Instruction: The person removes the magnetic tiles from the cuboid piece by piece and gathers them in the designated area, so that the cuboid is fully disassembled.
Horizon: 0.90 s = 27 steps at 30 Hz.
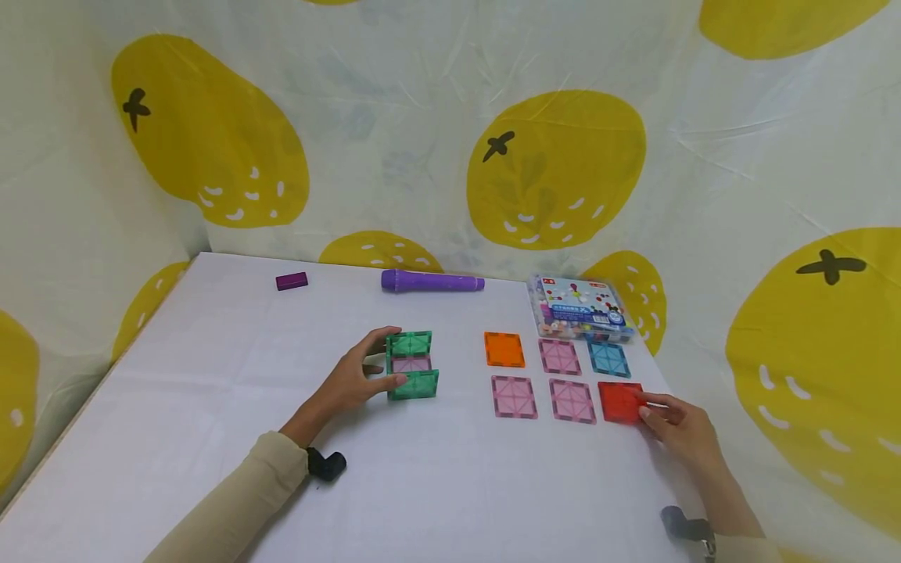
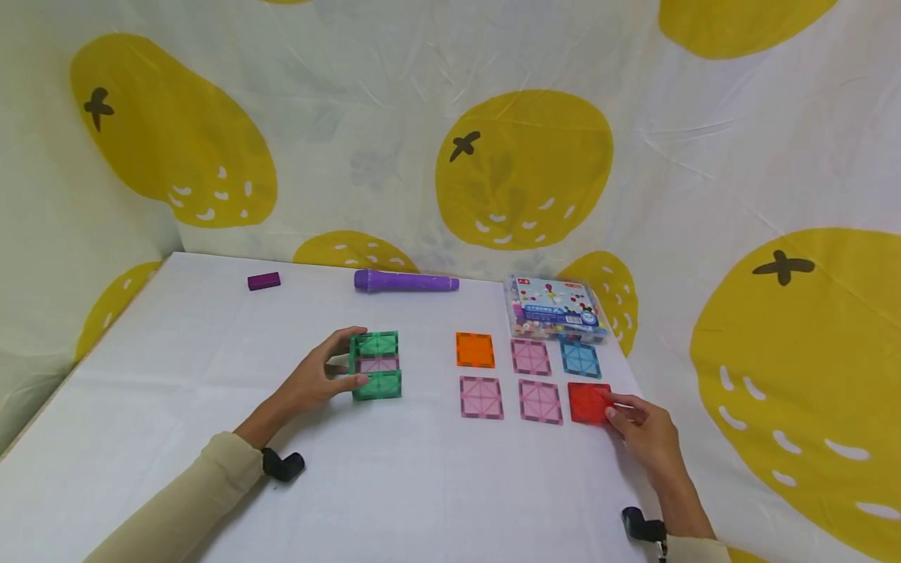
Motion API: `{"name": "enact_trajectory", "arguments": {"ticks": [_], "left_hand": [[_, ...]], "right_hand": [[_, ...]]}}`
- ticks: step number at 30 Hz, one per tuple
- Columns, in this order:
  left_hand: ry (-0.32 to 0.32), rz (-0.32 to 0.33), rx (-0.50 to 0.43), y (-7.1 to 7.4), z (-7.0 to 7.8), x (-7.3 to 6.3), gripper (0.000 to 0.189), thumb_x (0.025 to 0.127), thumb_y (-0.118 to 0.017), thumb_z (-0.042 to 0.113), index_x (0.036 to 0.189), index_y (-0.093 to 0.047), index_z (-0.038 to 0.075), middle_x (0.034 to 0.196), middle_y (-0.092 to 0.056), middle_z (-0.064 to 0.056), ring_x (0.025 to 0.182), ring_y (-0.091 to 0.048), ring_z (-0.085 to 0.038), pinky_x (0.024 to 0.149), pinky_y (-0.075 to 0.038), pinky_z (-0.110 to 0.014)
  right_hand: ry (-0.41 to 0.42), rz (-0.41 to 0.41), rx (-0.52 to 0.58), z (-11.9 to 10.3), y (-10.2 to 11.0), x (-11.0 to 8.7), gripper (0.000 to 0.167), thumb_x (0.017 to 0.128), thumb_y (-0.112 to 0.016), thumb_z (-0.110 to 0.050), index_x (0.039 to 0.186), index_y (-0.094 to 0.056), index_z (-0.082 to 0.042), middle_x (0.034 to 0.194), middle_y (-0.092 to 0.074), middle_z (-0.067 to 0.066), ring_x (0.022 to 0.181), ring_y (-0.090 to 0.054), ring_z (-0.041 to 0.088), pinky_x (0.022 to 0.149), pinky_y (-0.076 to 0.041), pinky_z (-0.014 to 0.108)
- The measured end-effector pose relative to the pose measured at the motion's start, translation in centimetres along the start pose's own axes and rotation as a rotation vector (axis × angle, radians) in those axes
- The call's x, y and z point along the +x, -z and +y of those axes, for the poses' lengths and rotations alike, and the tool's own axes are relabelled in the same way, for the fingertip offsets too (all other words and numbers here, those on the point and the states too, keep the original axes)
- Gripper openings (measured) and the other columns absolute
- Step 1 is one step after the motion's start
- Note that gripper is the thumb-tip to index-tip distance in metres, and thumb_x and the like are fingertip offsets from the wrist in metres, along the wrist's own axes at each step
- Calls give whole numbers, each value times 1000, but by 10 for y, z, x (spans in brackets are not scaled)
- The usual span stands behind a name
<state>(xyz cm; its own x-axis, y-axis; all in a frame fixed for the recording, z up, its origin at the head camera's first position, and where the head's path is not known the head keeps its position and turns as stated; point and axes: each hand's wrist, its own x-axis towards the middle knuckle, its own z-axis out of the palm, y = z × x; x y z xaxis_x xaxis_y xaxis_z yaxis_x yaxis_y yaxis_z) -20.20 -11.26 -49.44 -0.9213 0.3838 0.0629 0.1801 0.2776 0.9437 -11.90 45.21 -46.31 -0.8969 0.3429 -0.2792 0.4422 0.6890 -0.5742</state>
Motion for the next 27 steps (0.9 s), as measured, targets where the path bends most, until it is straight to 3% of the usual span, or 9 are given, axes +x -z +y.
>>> {"name": "enact_trajectory", "arguments": {"ticks": [4,8,10,15,20,23,27], "left_hand": [[6,2,3,0,0,0,79,93,-85,37,159,-41,39,162,-50,-5,151,-47,-38,116,-51,-57],[14,0,11,2,0,0,78,93,-84,39,158,-40,43,162,-50,-4,151,-47,-37,116,-52,-55],[14,-5,16,4,0,0,75,96,-80,40,159,-39,42,163,-48,-4,152,-46,-37,116,-51,-57],[33,-21,-19,9,4,1,61,105,-66,47,160,-40,44,167,-44,0,156,-41,-37,122,-41,-66],[11,-41,-64,9,5,3,57,109,-62,35,162,-41,37,169,-41,-3,158,-37,-38,124,-35,-69],[-12,-51,-66,7,2,5,56,109,-62,28,162,-42,32,169,-42,-2,158,-37,-37,124,-34,-69],[-30,-53,-71,5,0,6,54,109,-62,24,160,-44,31,167,-44,-1,157,-40,-36,125,-33,-69]], "right_hand": [[-16,95,-92,-10,-3,-5,54,105,-67,-33,153,-56,-10,152,-55,28,131,-54,50,89,-66,47],[44,137,-88,-31,-9,-17,51,105,-67,-33,151,-59,-13,151,-58,25,130,-57,48,92,-66,49],[120,146,-86,-44,-14,-21,49,105,-68,-34,149,-61,-13,147,-62,24,128,-60,45,91,-66,45],[292,137,-92,-76,-32,-28,41,105,-69,-29,144,-67,-17,132,-72,16,120,-65,36,84,-58,20],[387,84,-45,-109,-56,-36,38,104,-72,-26,141,-69,-20,132,-73,10,118,-66,29,87,-54,15],[468,61,-9,-127,-73,-43,37,101,-75,-24,138,-72,-22,131,-74,7,116,-67,28,89,-59,22],[553,14,5,-155,-95,-54,38,98,-79,-22,135,-74,-27,128,-74,7,119,-66,31,100,-62,51]]}}
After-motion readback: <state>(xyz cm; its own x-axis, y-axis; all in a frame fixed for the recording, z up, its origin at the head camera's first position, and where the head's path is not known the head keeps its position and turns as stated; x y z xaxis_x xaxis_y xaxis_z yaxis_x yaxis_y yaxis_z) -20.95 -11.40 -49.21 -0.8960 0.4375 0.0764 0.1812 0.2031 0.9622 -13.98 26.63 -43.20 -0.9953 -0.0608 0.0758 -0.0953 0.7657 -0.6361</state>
